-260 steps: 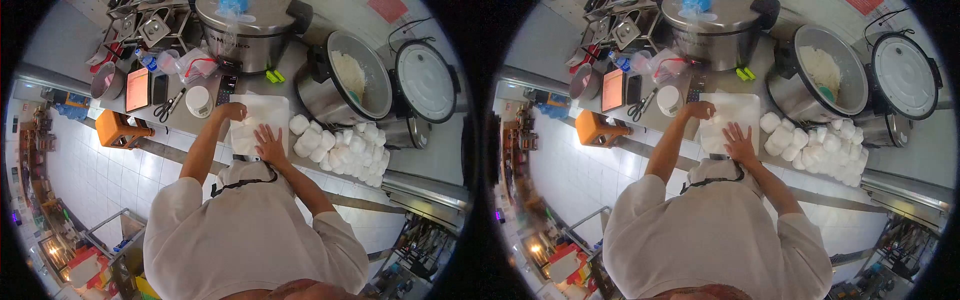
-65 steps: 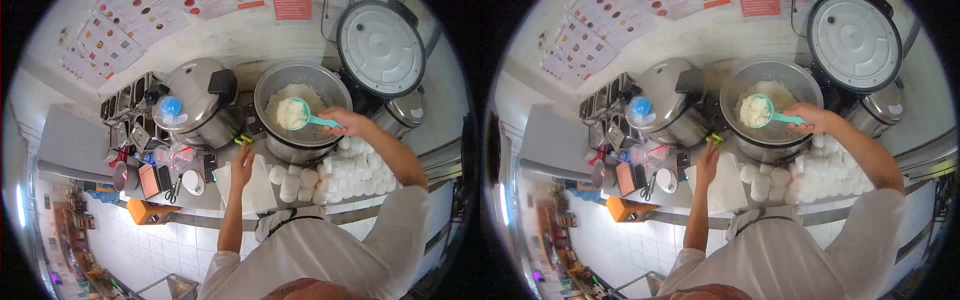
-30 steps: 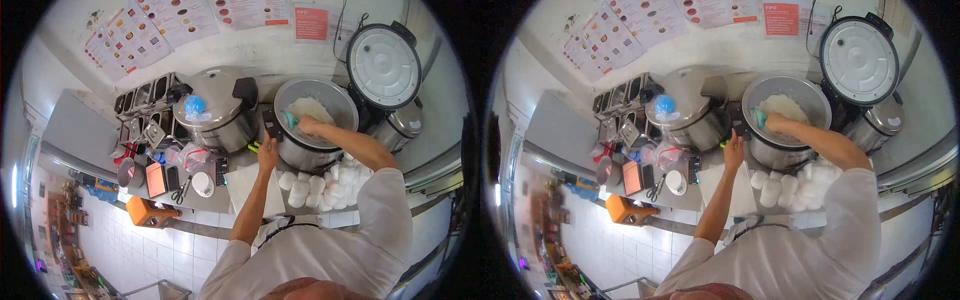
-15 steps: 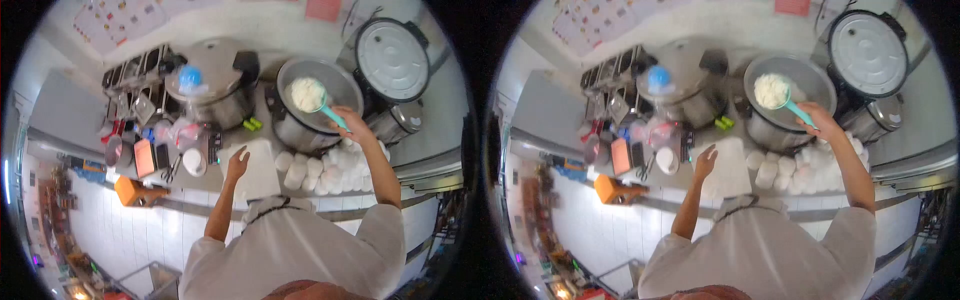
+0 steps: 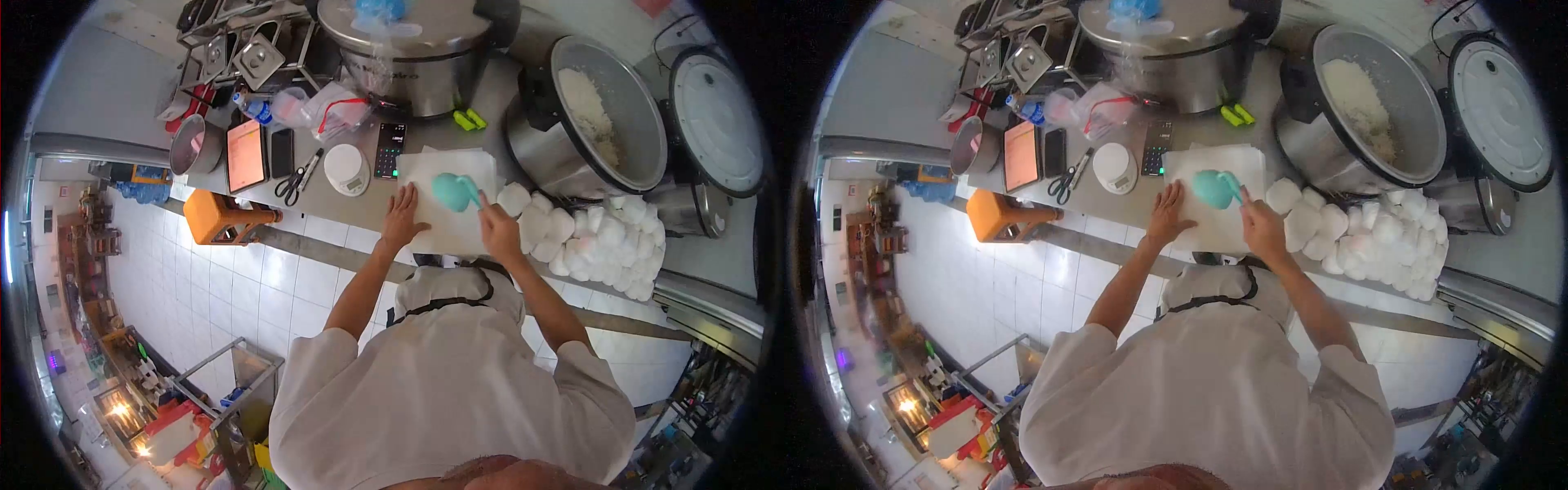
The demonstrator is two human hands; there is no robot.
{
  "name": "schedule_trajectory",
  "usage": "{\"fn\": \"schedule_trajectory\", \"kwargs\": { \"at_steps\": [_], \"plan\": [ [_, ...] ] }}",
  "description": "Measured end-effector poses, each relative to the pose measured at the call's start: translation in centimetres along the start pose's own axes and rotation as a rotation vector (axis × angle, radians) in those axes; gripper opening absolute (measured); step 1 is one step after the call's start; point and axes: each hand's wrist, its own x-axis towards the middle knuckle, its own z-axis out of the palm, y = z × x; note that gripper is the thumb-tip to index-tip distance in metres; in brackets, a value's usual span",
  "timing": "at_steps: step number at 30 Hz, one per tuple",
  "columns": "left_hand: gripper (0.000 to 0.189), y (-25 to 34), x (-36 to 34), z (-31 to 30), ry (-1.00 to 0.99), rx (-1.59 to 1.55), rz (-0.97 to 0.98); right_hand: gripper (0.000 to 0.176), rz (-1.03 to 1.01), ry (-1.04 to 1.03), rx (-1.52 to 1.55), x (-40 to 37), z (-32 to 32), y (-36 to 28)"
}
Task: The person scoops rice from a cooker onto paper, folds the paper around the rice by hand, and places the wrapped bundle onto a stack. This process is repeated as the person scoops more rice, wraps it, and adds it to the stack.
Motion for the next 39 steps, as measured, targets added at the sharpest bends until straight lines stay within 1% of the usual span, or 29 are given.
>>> {"fn": "schedule_trajectory", "kwargs": {
  "at_steps": [1, 3, 4, 5, 6, 8, 9, 10, 11, 14, 15, 16, 17, 18, 19, 21, 22, 23, 24, 25, 26, 28, 29, 30, 31, 32, 34, 37, 39],
  "plan": [
    [0.120, -0.2, 0.2, 0.2, 0.010, 0.010, 0.015, 0.058, 0.011, -0.114, -0.178, -1.4, 1.9, -0.4],
    [0.120, 0.2, -0.1, -0.9, -0.029, 0.028, 0.025, 0.064, -0.101, -0.075, -0.252, -4.9, 6.8, 2.2],
    [0.120, 0.2, 0.1, -1.2, -0.040, 0.039, 0.027, 0.068, -0.167, -0.055, -0.289, -5.0, 7.2, 2.2],
    [0.119, 0.0, 0.9, -1.5, -0.014, 0.051, 0.045, 0.072, -0.138, -0.064, -0.312, -5.3, 7.2, 2.4],
    [0.118, -0.3, 1.2, -1.4, 0.000, 0.063, 0.058, 0.069, -0.119, -0.075, -0.304, -5.2, 7.2, 2.3],
    [0.117, 0.0, -0.4, -1.0, -0.015, 0.063, 0.060, 0.063, -0.062, -0.094, -0.297, -5.3, 6.6, 1.9],
    [0.116, 0.2, 0.4, -1.5, -0.007, 0.063, 0.059, 0.062, -0.062, -0.065, -0.282, -3.8, 6.1, 2.1],
    [0.115, 0.4, -0.2, -1.5, -0.023, 0.058, 0.046, 0.062, -0.047, -0.057, -0.257, -4.0, 5.5, 1.2],
    [0.093, 0.7, -0.8, -1.3, 0.134, 0.069, 0.115, 0.061, -0.034, -0.056, -0.228, -4.3, 4.8, 0.4],
    [0.060, 1.7, -3.6, 0.0, 0.046, -0.189, 0.087, 0.050, -0.016, 0.084, -0.130, -1.9, -1.7, -1.7],
    [0.033, 2.1, -4.3, 0.8, 0.146, -0.183, 0.262, 0.056, -0.123, 0.254, -0.148, -1.2, -3.7, -0.4],
    [0.030, 2.4, -4.5, 1.4, 0.140, -0.157, 0.289, 0.054, -0.152, 0.387, -0.180, -0.2, -6.8, 0.1],
    [0.027, 2.6, -4.4, 2.0, 0.134, -0.132, 0.316, 0.053, -0.080, 0.490, -0.240, 1.9, -11.9, -0.2],
    [0.024, 2.6, -4.4, 2.4, 0.123, -0.110, 0.343, 0.051, 0.061, 0.543, -0.311, 4.2, -17.1, -0.4],
    [0.016, 3.0, -4.0, 1.6, 0.117, -0.082, 0.360, 0.049, 0.217, 0.541, -0.412, 6.7, -21.6, -0.1],
    [0.014, 3.7, -3.1, 1.3, 0.085, 0.040, 0.379, 0.047, 0.425, 0.403, -0.743, 10.5, -27.4, 2.3],
    [0.013, 3.9, -3.1, 1.3, 0.073, 0.104, 0.390, 0.046, 0.419, 0.294, -0.815, 11.9, -28.8, 7.3],
    [0.013, 3.9, -3.2, 1.3, 0.065, 0.085, 0.419, 0.046, 0.408, 0.192, -0.883, 12.6, -29.8, 10.8],
    [0.012, 3.9, -3.3, 1.0, 0.060, 0.067, 0.449, 0.045, 0.288, 0.264, -0.855, 12.3, -29.6, 9.9],
    [0.012, 3.7, -2.8, 0.7, 0.062, 0.051, 0.479, 0.044, 0.164, 0.342, -0.824, 12.5, -28.8, 7.6],
    [0.013, 3.5, -2.0, 0.7, 0.057, 0.056, 0.466, 0.044, 0.031, 0.419, -0.791, 13.1, -27.7, 5.1],
    [0.015, 3.1, -2.6, 1.5, 0.018, 0.052, 0.427, 0.042, -0.006, 0.274, -0.403, 10.6, -23.2, -1.8],
    [0.017, 3.2, -2.8, 1.0, 0.004, 0.016, 0.422, 0.042, -0.056, 0.162, -0.200, 8.2, -19.7, -1.3],
    [0.018, 3.5, -3.0, 0.0, -0.010, -0.023, 0.419, 0.040, -0.030, -0.038, 0.023, 5.6, -15.7, -1.9],
    [0.020, 3.8, -3.1, -0.6, -0.019, -0.063, 0.415, 0.039, 0.038, -0.228, 0.237, 2.9, -11.8, -2.4],
    [0.020, 4.0, -3.1, -0.8, -0.018, -0.061, 0.403, 0.034, 0.072, -0.441, 0.157, 2.4, -11.2, -5.4],
    [0.021, 4.1, -4.1, -0.7, -0.035, -0.054, 0.368, 0.031, 0.224, -0.466, 0.210, 0.0, -6.7, -4.4],
    [0.016, 3.7, -4.0, -0.6, -0.004, -0.183, 0.337, 0.029, 0.251, -0.417, 0.266, -2.4, -3.2, -2.5],
    [0.012, 3.6, -3.6, -0.7, -0.031, -0.250, 0.312, 0.029, 0.256, -0.371, 0.267, -3.2, -2.2, -2.1]
  ]
}}
